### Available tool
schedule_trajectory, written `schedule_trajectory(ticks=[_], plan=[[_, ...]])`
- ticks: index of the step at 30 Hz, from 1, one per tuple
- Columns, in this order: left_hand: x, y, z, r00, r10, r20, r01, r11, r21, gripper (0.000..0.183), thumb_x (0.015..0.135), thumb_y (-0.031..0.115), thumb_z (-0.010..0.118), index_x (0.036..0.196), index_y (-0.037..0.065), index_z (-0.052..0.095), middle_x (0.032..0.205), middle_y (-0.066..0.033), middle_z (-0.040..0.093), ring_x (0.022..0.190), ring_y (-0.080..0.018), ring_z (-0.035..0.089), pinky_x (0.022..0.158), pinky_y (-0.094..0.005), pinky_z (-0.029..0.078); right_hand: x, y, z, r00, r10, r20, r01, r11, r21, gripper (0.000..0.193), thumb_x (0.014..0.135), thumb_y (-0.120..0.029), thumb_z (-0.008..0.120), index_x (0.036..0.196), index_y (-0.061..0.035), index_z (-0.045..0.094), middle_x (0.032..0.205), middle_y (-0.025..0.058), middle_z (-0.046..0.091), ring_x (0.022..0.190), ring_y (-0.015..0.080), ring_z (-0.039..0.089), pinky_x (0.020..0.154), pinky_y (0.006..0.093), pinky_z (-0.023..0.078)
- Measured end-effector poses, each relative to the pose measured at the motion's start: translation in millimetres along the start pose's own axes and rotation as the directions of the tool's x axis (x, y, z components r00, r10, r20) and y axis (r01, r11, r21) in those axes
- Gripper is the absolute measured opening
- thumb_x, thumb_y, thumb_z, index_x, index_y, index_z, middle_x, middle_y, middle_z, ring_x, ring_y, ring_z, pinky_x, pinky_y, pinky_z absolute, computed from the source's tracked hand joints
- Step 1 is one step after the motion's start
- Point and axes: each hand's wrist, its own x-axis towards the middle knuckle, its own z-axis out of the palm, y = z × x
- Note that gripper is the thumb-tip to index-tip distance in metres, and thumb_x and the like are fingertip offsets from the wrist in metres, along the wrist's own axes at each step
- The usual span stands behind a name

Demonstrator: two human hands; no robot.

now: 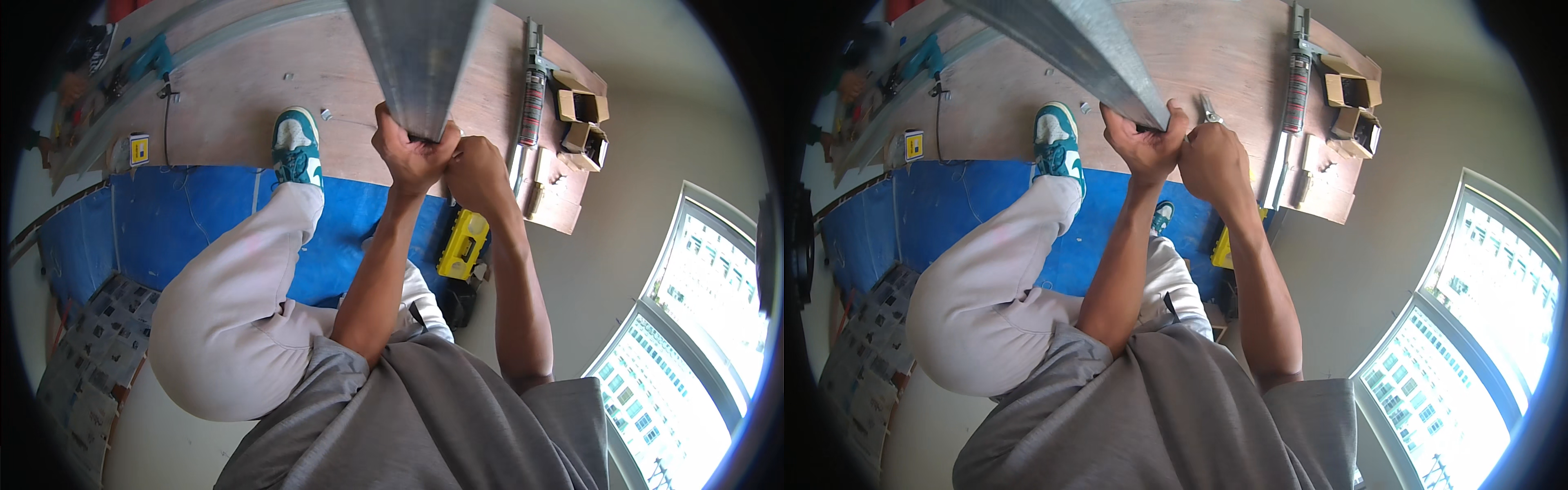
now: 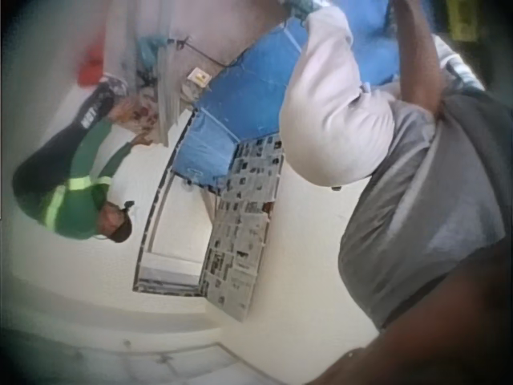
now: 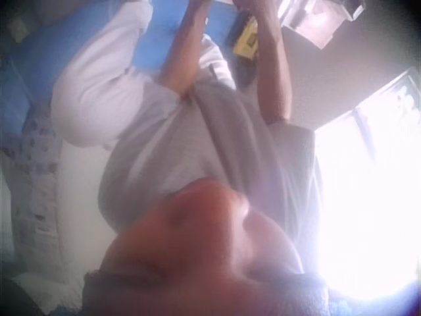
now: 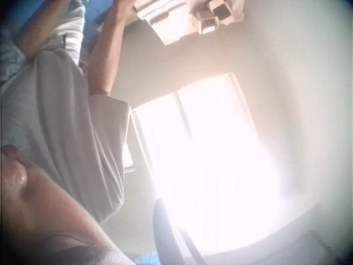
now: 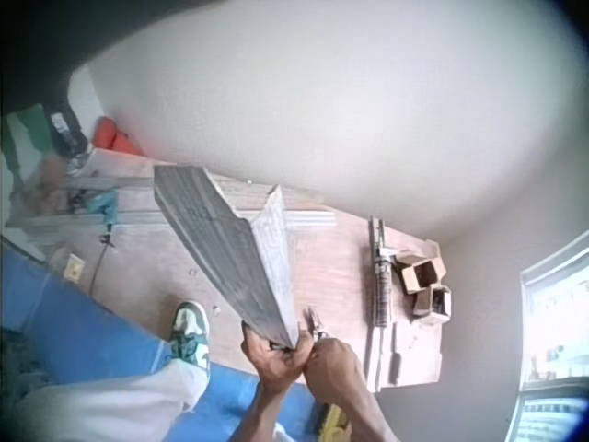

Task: The person cuts metal trim pieces with tin snips and fits them along the ceiling edge. A coworker in a green shirt is visible nearby, also working on the ceiling. The person repeatedly measures, cuts, and places trim segments to align with the ceiling line.

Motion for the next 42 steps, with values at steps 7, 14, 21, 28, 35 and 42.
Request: schedule_trajectory(ticks=[7,14,21,28,35,42], plan=[[17,-18,-17,0.802,-0.595,-0.047,0.557,0.775,-0.298,0.037,0.085,0.002,0.074,0.113,0.001,0.05,0.097,-0.0039,0.052,0.086,-0.0129,0.052,0.078,-0.031,0.048,-3,41,13,0.988,-0.003,0.157,-0.097,0.775,0.625,0.035,0.098,-0.029,0.071,0.107,0.0046,0.075,0.07,0.0029,0.064,0.06,0.0083,0.05,0.057,0.0315,0.042],[3,-28,-18,0.793,-0.593,-0.139,0.577,0.804,-0.142,0.043,0.082,0.008,0.075,0.115,-0.003,0.049,0.094,-0.0058,0.059,0.079,-0.0176,0.058,0.073,-0.0328,0.051,2,41,31,0.931,0.233,0.281,-0.357,0.74,0.57,0.032,0.097,-0.029,0.072,0.103,0.0025,0.076,0.071,-0.0006,0.059,0.067,0.0085,0.049,0.059,0.0318,0.043],[-7,-26,-6,0.948,-0.308,0.076,0.309,0.951,0.001,0.043,0.075,0.01,0.083,0.108,0.001,0.057,0.09,-0.0092,0.068,0.076,-0.0212,0.068,0.069,-0.0359,0.055,5,38,38,0.998,0.015,0.057,-0.014,1.0,-0.012,0.037,0.089,-0.026,0.075,0.097,0.0095,0.073,0.085,0.0208,0.07,0.086,0.0282,0.068,0.079,0.0402,0.053],[20,-38,-30,0.483,-0.849,0.213,0.805,0.335,-0.491,0.023,0.089,0.016,0.073,0.096,0.011,0.052,0.081,0.0024,0.045,0.067,-0.0112,0.045,0.059,-0.0318,0.043,-26,82,66,0.943,0.223,0.245,-0.331,0.688,0.646,0.041,0.098,-0.035,0.071,0.116,0.0013,0.075,0.086,-0.0006,0.067,0.075,0.0082,0.055,0.069,0.0267,0.043],[14,-22,-25,0.83,-0.55,0.093,0.445,0.753,0.484,0.046,0.074,0.022,0.081,0.109,0.001,0.059,0.09,-0.0212,0.072,0.082,-0.0392,0.071,0.075,-0.0466,0.056,19,124,86,0.943,0.315,-0.109,-0.254,0.891,0.375,0.032,0.09,-0.028,0.077,0.11,-0.0026,0.079,0.085,0.012,0.075,0.08,0.0213,0.071,0.075,0.0354,0.053],[29,-2,-34,0.928,-0.334,0.166,0.165,0.766,0.621,0.061,0.074,0.021,0.086,0.128,0.007,0.061,0.106,-0.0195,0.075,0.099,-0.0418,0.072,0.086,-0.0496,0.056,117,135,88,0.964,0.192,-0.185,-0.17,0.977,0.129,0.031,0.079,-0.03,0.083,0.084,0.0004,0.078,0.08,0.022,0.073,0.076,0.0359,0.073,0.075,0.0444,0.056]])
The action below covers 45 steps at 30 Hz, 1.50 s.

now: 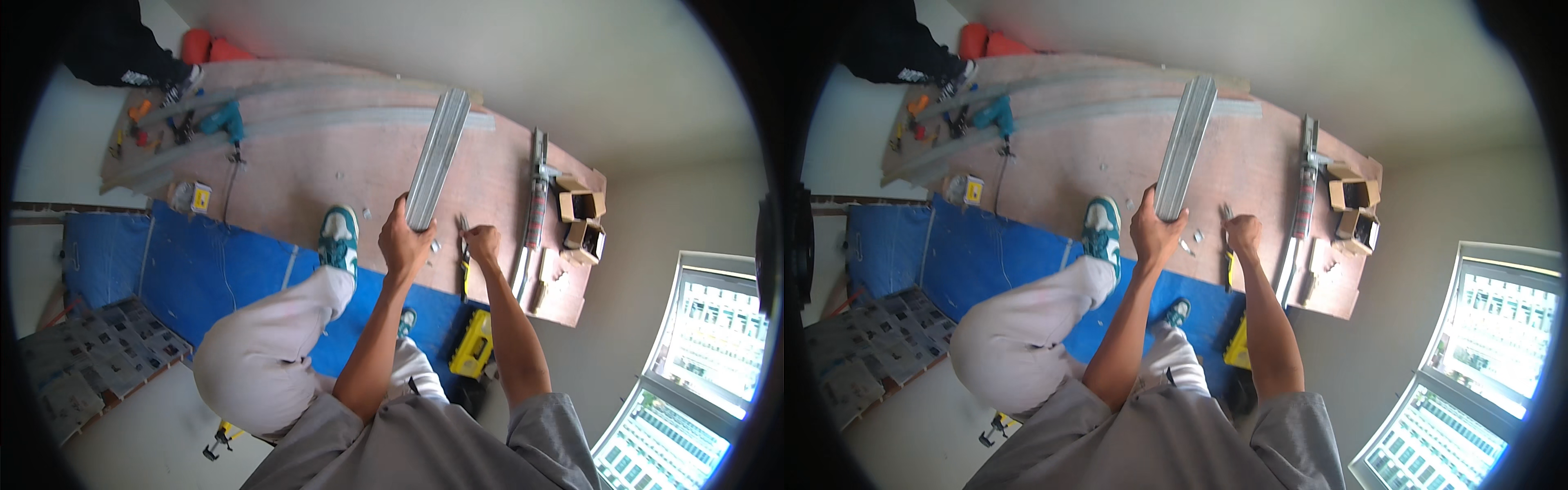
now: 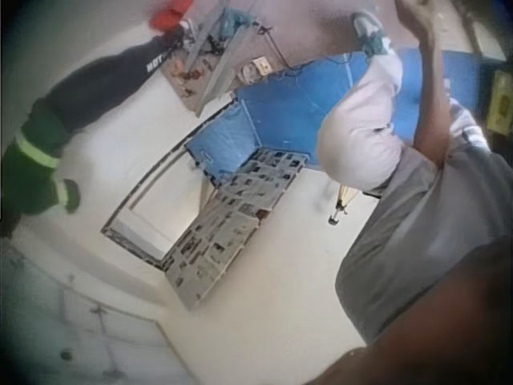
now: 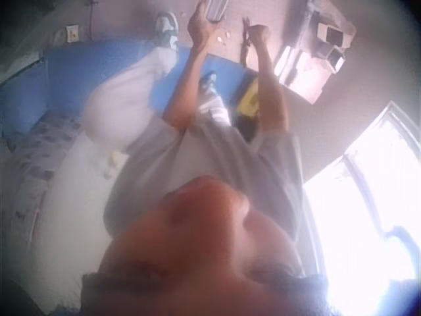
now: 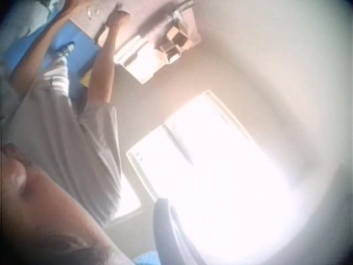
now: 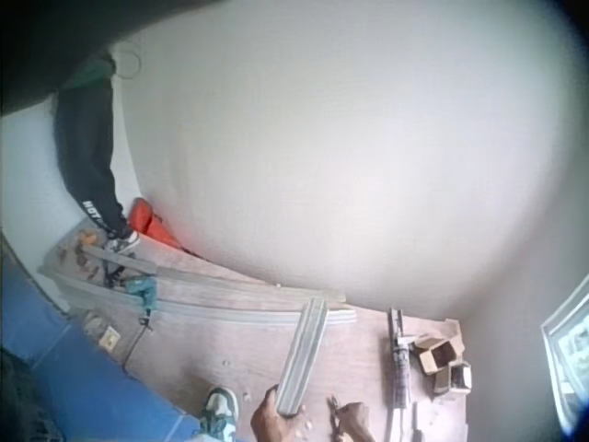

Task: The person cuts metal trim pieces with tin snips and fits them along the ceiling edge. A coworker in a green shirt is visible nearby, also working on the ceiling. The person repeatedly measures, cuts, and places trim segments to align with the ceiling line.

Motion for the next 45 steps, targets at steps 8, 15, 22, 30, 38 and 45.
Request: schedule_trajectory(ticks=[8,15,22,30,38,45], plan=[[183,63,-28,0.852,0.5,0.155,-0.511,0.859,0.039,0.07,0.073,0.037,0.092,0.125,0.005,0.058,0.112,-0.0195,0.072,0.105,-0.0416,0.069,0.086,-0.0481,0.056,43,-114,-55,0.958,-0.139,-0.253,0.246,0.85,0.465,0.04,0.095,-0.037,0.076,0.109,-0.0007,0.068,0.079,0.011,0.07,0.071,0.0194,0.065,0.068,0.0366,0.053],[379,126,-53,0.496,0.681,0.539,-0.864,0.323,0.387,0.048,0.094,0.041,0.072,0.117,0.003,0.055,0.1,-0.0183,0.07,0.09,-0.0373,0.072,0.073,-0.0486,0.056,152,-338,-162,0.984,-0.14,-0.109,0.111,0.003,0.994,0.108,0.087,-0.077,0.064,0.167,-0.0186,0.02,0.165,0.0262,0.021,0.15,0.0411,0.031,0.117,0.053,0.033],[532,274,-155,0.295,0.841,0.454,-0.884,0.061,0.463,0.037,0.099,0.016,0.057,0.136,0.017,0.056,0.113,-0.0112,0.064,0.106,-0.0271,0.066,0.086,-0.0453,0.051,163,-537,-363,0.97,-0.233,-0.063,0.102,0.16,0.982,0.073,0.101,-0.044,0.066,0.153,-0.0012,0.04,0.142,0.0169,0.051,0.132,0.0288,0.055,0.111,0.0448,0.047],[465,316,-313,0.626,0.688,0.366,-0.761,0.642,0.093,0.054,0.084,0.004,0.069,0.135,0.022,0.065,0.109,-0.0063,0.06,0.102,-0.0279,0.06,0.094,-0.0466,0.044,12,-580,-385,0.962,-0.256,-0.099,0.164,0.248,0.955,0.051,0.107,-0.021,0.059,0.148,0.0042,0.039,0.141,0.0205,0.053,0.132,0.0263,0.054,0.115,0.04,0.044],[253,375,-487,0.958,0.148,0.245,-0.246,0.864,0.44,0.05,0.082,0.008,0.08,0.13,0.016,0.069,0.125,-0.0106,0.06,0.119,-0.0334,0.056,0.106,-0.054,0.041,-171,-653,-409,0.945,-0.129,0.302,-0.19,0.535,0.823,0.046,0.091,-0.019,0.08,0.125,0.0035,0.057,0.115,0.0096,0.062,0.105,0.0186,0.061,0.093,0.034,0.049],[242,480,-454,0.694,-0.694,-0.193,0.628,0.714,-0.308,0.092,0.086,0.035,0.087,0.158,0.013,0.032,0.145,-0.0168,0.05,0.131,-0.0297,0.054,0.108,-0.0475,0.044,-159,-688,-528,0.959,-0.204,0.199,-0.005,0.685,0.728,0.061,0.088,-0.01,0.082,0.137,0.0035,0.048,0.118,0.011,0.06,0.108,0.0201,0.061,0.097,0.0327,0.05]])
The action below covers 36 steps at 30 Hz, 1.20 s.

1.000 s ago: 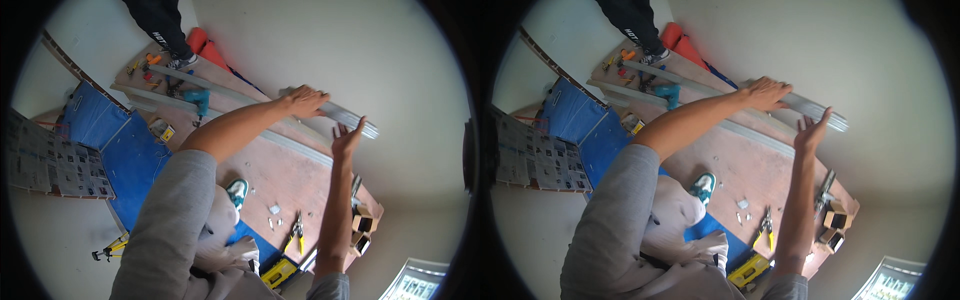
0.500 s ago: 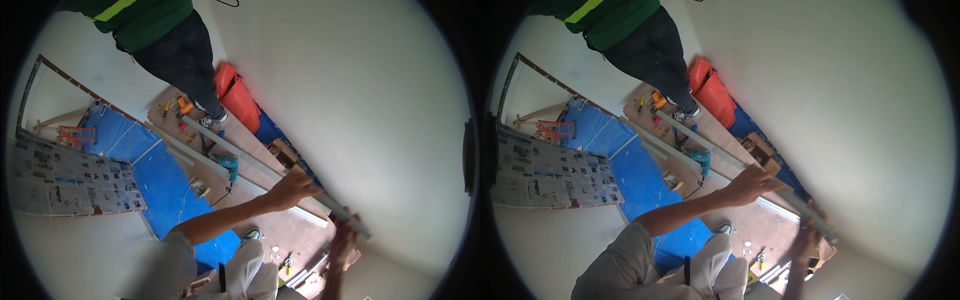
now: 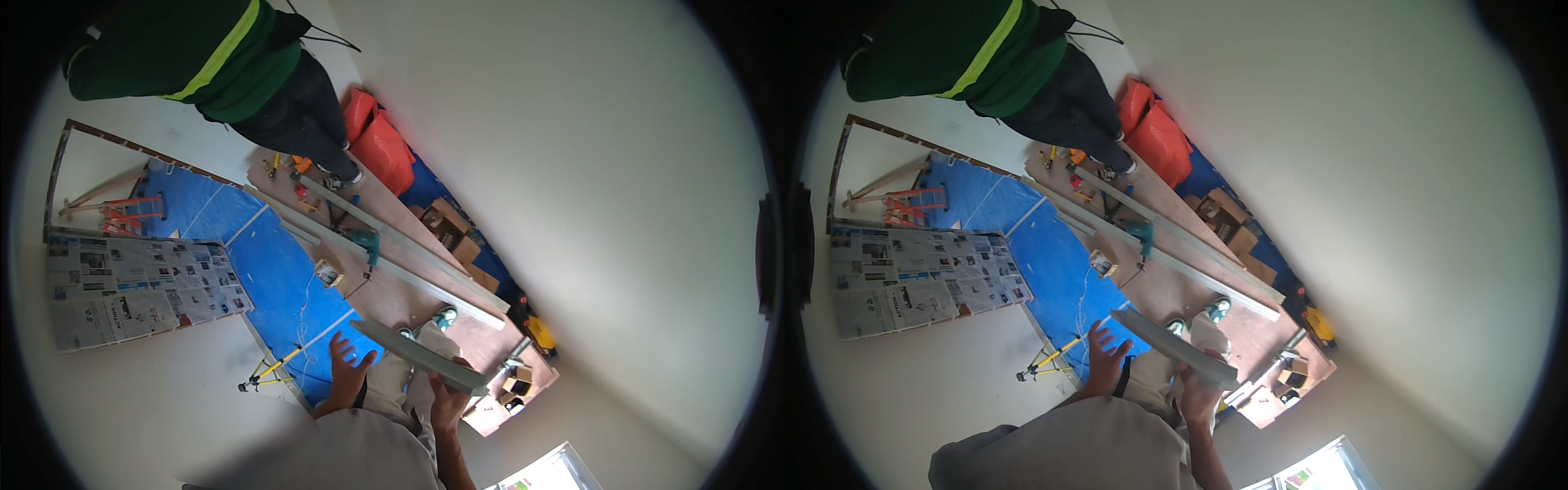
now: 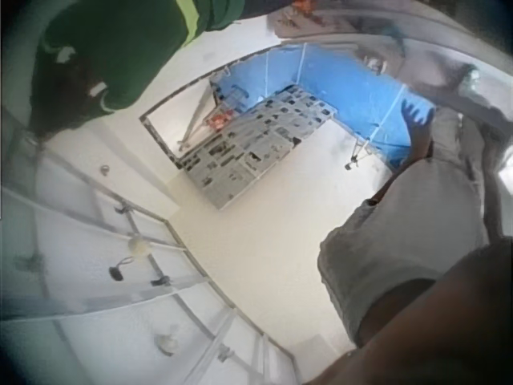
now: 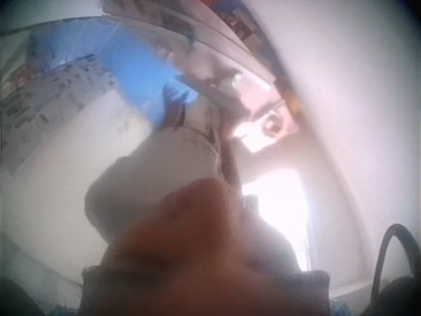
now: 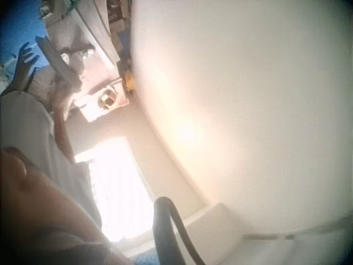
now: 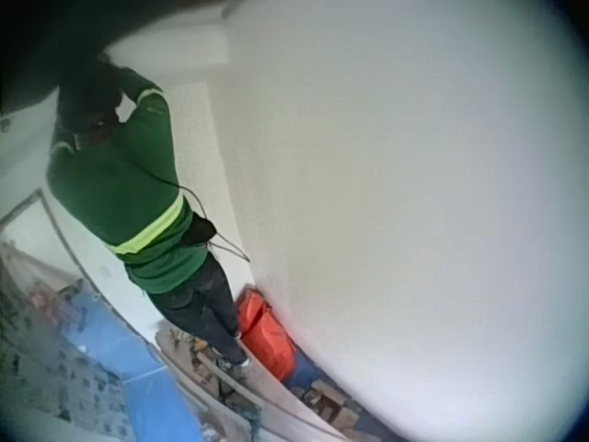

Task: The person cuts metal trim pieces with tin snips and fits them along the ceiling edge. A coworker in a green shirt is visible nearby, also working on the ceiling. The person repeatedly measures, cuts, and places trim segments to align with the ceiling line.

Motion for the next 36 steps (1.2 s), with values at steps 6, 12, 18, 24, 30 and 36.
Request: schedule_trajectory(ticks=[6,12,18,24,30,36], plan=[[-3,79,91,0.607,-0.009,0.795,0.49,0.792,-0.365,0.07,0.103,0.035,0.067,0.16,0.016,0.03,0.141,-0.015,0.059,0.131,-0.0288,0.06,0.11,-0.0478,0.049,39,-60,-64,0.962,0.185,-0.203,-0.106,0.932,0.347,0.052,0.094,-0.003,0.068,0.14,0.0043,0.045,0.13,0.0165,0.057,0.122,0.0257,0.058,0.105,0.039,0.049],[-26,182,168,0.559,0.162,0.813,0.559,0.65,-0.514,0.072,0.102,0.028,0.069,0.159,0.019,0.027,0.145,-0.0071,0.055,0.136,-0.0247,0.055,0.116,-0.0501,0.045,64,-119,-88,0.971,0.042,-0.234,0.02,0.965,0.26,0.053,0.098,-0.008,0.063,0.145,0.0056,0.042,0.137,0.0189,0.054,0.128,0.0293,0.055,0.109,0.0406,0.046],[-6,307,191,0.527,0.4,0.75,0.554,0.507,-0.66,0.072,0.102,0.019,0.067,0.16,0.02,0.025,0.139,-0.0083,0.056,0.129,-0.0247,0.059,0.107,-0.0466,0.052,102,-194,-73,0.881,-0.445,-0.161,0.471,0.856,0.214,0.07,0.098,-0.031,0.065,0.149,0.005,0.034,0.145,0.0204,0.048,0.136,0.0327,0.05,0.117,0.0449,0.04],[12,459,205,0.37,0.677,0.636,0.273,0.575,-0.771,0.077,0.097,0.015,0.073,0.156,0.012,0.023,0.149,-0.0254,0.049,0.134,-0.0352,0.057,0.113,-0.0501,0.049,164,-314,-30,0.773,-0.541,-0.331,0.634,0.665,0.394,0.077,0.097,-0.039,0.068,0.15,0.0049,0.032,0.149,0.0201,0.044,0.139,0.032,0.047,0.118,0.046,0.038],[102,695,167,0.343,0.907,0.245,0.102,0.223,-0.969,0.063,0.111,0.028,0.051,0.163,0.013,0.019,0.14,-0.0154,0.057,0.13,-0.0288,0.059,0.105,-0.0456,0.054,270,-471,-1,0.408,-0.913,0.014,0.893,0.395,-0.217,0.09,0.084,-0.034,0.084,0.153,0.0007,0.037,0.155,0.0175,0.044,0.145,0.0351,0.04,0.115,0.0505,0.037],[230,1001,86,0.216,0.958,-0.187,-0.178,-0.15,-0.973,0.063,0.109,0.034,0.056,0.16,0.01,0.027,0.131,-0.0118,0.055,0.114,-0.029,0.064,0.099,-0.0427,0.056,447,-688,89,-0.351,-0.894,0.28,0.425,-0.418,-0.803,0.079,0.088,-0.033,0.079,0.152,-0.0087,0.041,0.154,0.0215,0.046,0.146,0.0482,0.037,0.114,0.0657,0.034]])
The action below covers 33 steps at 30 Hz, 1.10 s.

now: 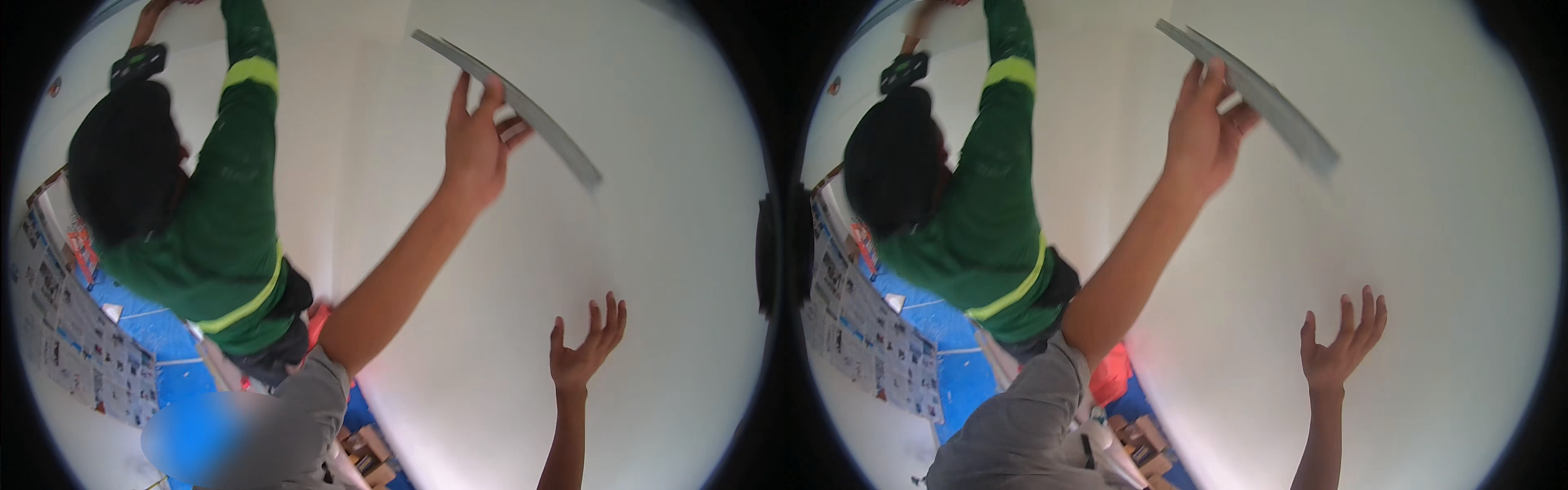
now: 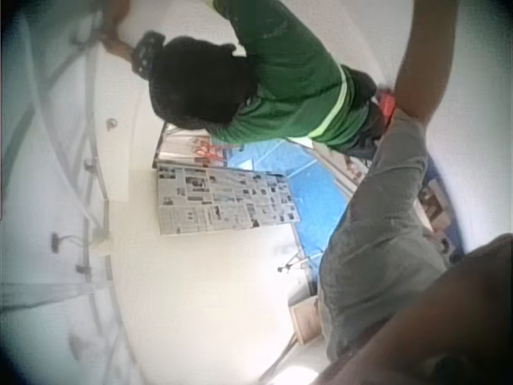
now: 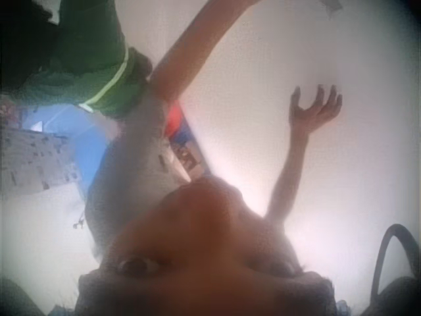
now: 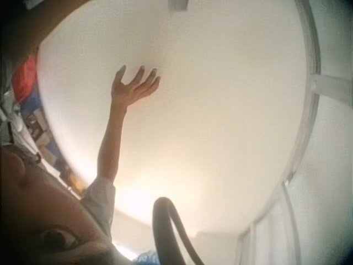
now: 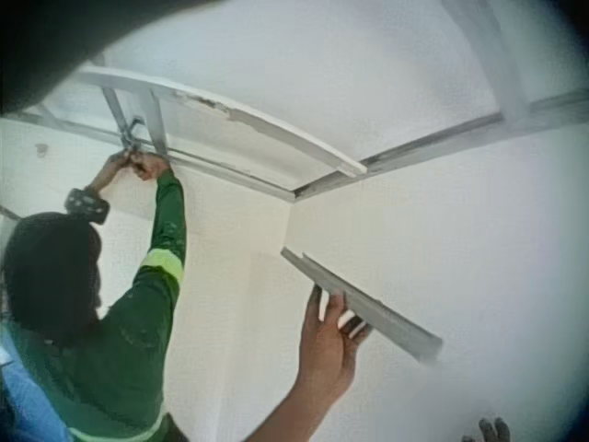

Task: The person cuts metal trim pieces with tin snips and fits them along the ceiling edge. A coworker in a green shirt is visible nearby, also working on the ceiling. The person repeatedly measures, cuts, and places trim segments to align with the ceiling line.

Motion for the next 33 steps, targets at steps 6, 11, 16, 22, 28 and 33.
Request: schedule_trajectory(ticks=[6,11,16,22,28,33], plan=[[297,-7,-51,0.99,0.131,-0.043,-0.134,0.986,-0.095,0.061,0.109,0.027,0.055,0.156,0.003,0.026,0.147,-0.0235,0.037,0.132,-0.0361,0.051,0.102,-0.0496,0.06,0,21,57,0.993,0.091,0.071,-0.048,0.886,-0.461,0.067,0.097,-0.047,0.061,0.152,-0.0128,0.043,0.161,0.0271,0.037,0.149,0.0522,0.032,0.118,0.0711,0.025],[411,-13,-47,0.99,0.103,-0.101,-0.124,0.965,-0.232,0.064,0.107,0.027,0.058,0.157,0.003,0.026,0.148,-0.0263,0.034,0.132,-0.0377,0.049,0.103,-0.0517,0.06,-10,36,44,0.985,0.125,0.122,-0.021,0.778,-0.628,0.067,0.098,-0.054,0.057,0.148,-0.0097,0.048,0.159,0.0237,0.041,0.146,0.0528,0.034,0.118,0.0704,0.023],[442,-3,-15,0.992,0.117,-0.037,-0.122,0.962,-0.243,0.085,0.097,0.02,0.074,0.16,0.009,0.018,0.145,-0.0255,0.039,0.111,-0.0368,0.063,0.092,-0.0492,0.065,-25,49,34,0.514,0.797,0.318,-0.438,0.562,-0.702,0.072,0.098,-0.055,0.054,0.149,-0.006,0.044,0.164,0.0236,0.034,0.152,0.05,0.024,0.12,0.0705,0.018],[457,-7,-6,0.987,0.098,-0.125,-0.132,0.945,-0.301,0.082,0.096,0.017,0.072,0.159,0.017,0.019,0.139,-0.0204,0.047,0.101,-0.0324,0.064,0.083,-0.045,0.066,6,40,32,0.945,0.288,0.154,-0.11,0.725,-0.68,0.078,0.093,-0.062,0.054,0.152,-0.012,0.047,0.171,0.0229,0.021,0.158,0.0435,0.013,0.126,0.0646,0.002],[464,13,37,0.99,0.047,-0.135,-0.086,0.949,-0.303,0.08,0.098,0.018,0.068,0.16,0.02,0.017,0.141,-0.0185,0.045,0.107,-0.031,0.06,0.091,-0.0417,0.065,64,32,5,0.01,0.924,0.382,-0.164,0.379,-0.911,0.073,0.099,-0.061,0.045,0.156,-0.0142,0.045,0.172,0.0211,0.018,0.159,0.0438,0.007,0.126,0.0629,-0.003],[453,31,38,0.981,0.097,-0.167,-0.152,0.923,-0.354,0.082,0.099,0.02,0.066,0.162,0.02,0.015,0.143,-0.0168,0.043,0.113,-0.03,0.055,0.098,-0.0448,0.062,41,38,6,0.958,0.245,0.15,-0.088,0.746,-0.66,0.069,0.101,-0.058,0.045,0.156,-0.015,0.045,0.173,0.0187,0.017,0.16,0.0408,0.004,0.127,0.0602,-0.004]])
